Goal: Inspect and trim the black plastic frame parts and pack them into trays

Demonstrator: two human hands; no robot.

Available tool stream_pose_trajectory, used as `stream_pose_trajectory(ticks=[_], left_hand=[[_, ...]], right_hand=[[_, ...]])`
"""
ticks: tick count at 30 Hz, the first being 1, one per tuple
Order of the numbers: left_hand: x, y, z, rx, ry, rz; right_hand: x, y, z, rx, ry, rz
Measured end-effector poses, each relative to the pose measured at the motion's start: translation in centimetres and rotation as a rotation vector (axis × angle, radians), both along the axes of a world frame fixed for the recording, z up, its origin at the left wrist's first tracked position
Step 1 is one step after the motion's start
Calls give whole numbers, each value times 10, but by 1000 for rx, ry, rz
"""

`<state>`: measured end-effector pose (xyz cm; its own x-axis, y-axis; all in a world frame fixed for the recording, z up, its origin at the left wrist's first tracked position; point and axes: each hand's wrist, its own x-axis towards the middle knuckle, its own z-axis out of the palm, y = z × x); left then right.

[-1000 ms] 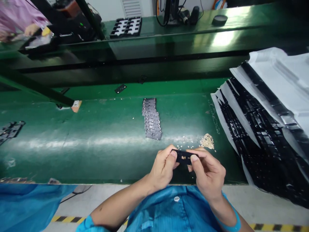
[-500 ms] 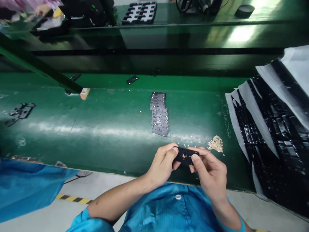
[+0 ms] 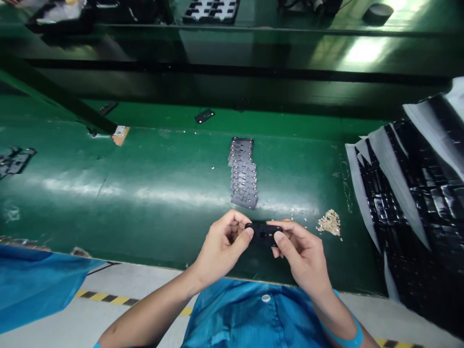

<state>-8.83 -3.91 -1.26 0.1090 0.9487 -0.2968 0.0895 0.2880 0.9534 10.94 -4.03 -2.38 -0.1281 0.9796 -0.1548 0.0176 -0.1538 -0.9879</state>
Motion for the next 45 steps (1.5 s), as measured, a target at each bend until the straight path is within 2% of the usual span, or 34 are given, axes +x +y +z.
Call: stream_pose_trajectory(ticks=[7,11,16,20,24,27,30,33,36,38,40,43,45], left_hand=[[-20,4,-10,15,97,-87],[-36,23,-15,47,220,-80],[-49,53,-20,94,373,-94],[-47,59,-24,138,530,-158],[-54,67,-21,263,729,-128],[-70,105,-16,373,852,-73],[-88,175,-14,439,997,-1],[-96,249,-18,349,1136,70],[-96,299,-24,266,1177,64],[-96,316,-27,225,1176,31],[-95,323,-25,200,1170,-9],[-91,318,-13,228,1174,-51],[-83,303,0,296,1184,-64]], right_hand=[[-11,11,-8,-18,-105,15],[-13,12,-15,42,-236,40],[-10,7,-22,80,-264,10],[-6,4,-24,135,-278,2],[-2,4,-23,177,-286,-17],[1,5,-24,202,-280,-23],[2,4,-25,214,-276,-12],[4,1,-26,227,-280,5],[9,-3,-27,233,-289,-2],[13,-4,-29,227,-297,-21],[15,-6,-30,214,-304,-32],[17,-8,-31,210,-303,-26],[20,-9,-31,217,-289,-21]])
